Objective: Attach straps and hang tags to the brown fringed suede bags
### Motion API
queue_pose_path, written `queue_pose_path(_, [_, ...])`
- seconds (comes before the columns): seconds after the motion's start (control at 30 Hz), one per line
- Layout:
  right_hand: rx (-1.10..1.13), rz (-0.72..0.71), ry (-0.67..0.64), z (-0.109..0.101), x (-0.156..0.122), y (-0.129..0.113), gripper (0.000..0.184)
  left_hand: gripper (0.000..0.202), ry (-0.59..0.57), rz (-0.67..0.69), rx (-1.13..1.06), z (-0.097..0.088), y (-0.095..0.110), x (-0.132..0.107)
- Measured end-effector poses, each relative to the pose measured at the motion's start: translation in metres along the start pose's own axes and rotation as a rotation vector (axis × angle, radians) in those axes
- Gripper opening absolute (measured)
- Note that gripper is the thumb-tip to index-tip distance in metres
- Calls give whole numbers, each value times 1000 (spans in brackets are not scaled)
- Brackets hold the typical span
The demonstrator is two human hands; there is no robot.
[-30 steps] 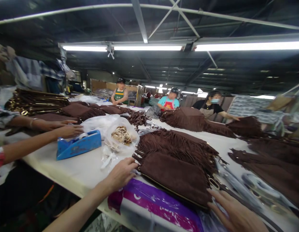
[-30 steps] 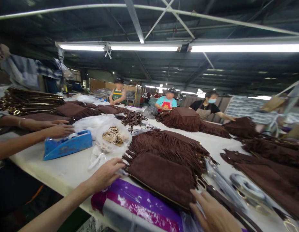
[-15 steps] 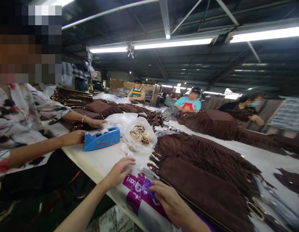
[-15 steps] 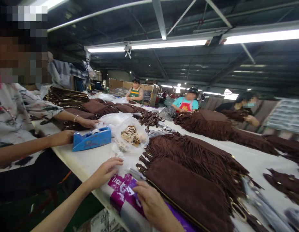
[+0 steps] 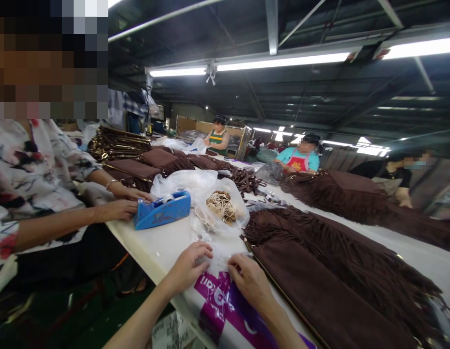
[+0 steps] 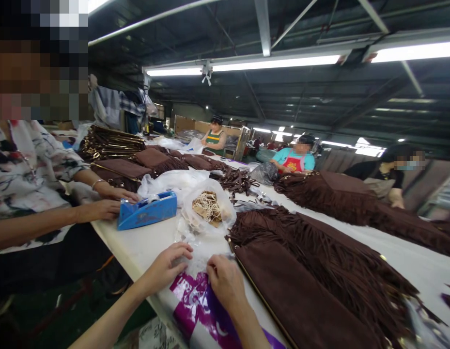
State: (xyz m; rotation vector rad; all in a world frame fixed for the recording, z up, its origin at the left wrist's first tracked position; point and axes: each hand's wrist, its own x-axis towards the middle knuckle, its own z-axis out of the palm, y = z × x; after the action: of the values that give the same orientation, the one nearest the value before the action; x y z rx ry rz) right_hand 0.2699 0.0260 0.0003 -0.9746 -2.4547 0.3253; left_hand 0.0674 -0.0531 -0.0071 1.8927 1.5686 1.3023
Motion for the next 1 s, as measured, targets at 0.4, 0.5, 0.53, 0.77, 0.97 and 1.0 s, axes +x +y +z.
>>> queue_pose_path(0.4, [-351,39,-3,26,-12,-25,10,39,-119,86,192,0,0,0])
queue_pose_path(0.5, [-339,51,-11,27,-11,-26,10,33,-162,147,329,1,5,-1])
queue_pose_path(0.53, [-331,50,-15,25,-11,-26,13,30,-166,155,365,1,6,-1])
queue_pose_path(0.77, [-148,65,-49,4,-18,-14,17,25,-161,169,441,4,11,-2])
queue_pose_path(0.97, [23,159,-101,-4,-7,2,22,25,-166,172,443,2,13,-2])
queue_pose_path(1.0, [32,171,-110,-7,-8,4,24,26,-166,171,445,2,13,-2])
